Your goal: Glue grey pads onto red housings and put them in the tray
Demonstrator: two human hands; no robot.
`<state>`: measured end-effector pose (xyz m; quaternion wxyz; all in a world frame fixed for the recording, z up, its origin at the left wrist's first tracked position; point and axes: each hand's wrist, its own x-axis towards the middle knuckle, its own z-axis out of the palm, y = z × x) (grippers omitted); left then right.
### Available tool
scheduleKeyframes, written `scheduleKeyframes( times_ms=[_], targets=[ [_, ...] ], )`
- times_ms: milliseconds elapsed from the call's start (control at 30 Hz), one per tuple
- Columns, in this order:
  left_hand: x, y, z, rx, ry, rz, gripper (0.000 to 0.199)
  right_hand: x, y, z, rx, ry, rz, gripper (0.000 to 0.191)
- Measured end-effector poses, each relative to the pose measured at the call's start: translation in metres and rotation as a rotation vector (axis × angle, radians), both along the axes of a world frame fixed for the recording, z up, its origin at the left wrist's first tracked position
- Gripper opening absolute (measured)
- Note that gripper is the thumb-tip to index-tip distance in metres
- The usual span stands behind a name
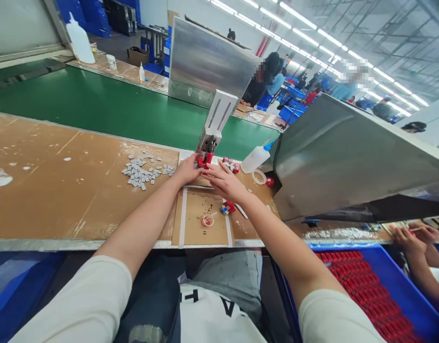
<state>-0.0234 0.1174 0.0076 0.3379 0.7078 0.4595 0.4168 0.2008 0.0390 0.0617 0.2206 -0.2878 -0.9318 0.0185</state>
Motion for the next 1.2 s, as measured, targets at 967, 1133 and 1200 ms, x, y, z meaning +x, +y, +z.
scheduleKeyframes(
  times_ms=[967,1133,1200],
  targets=[
    [0.026,-0.122,0.082,-0.027,-0.096,-0.374,0.064,0.136,-0.129,-0.063,-0.037,0.423,-1.196,0.041],
    [0.027,-0.144,0.089,0.047,-0.06,-0.34,0.061,0.148,-0.14,-0.087,-0.074,0.665,-1.093,0.017],
    [0.03,-0.153,0.094,0.082,-0.017,-0.342,0.061,0.138,-0.144,-0.072,0.025,0.94,-0.988,0.017]
  ],
)
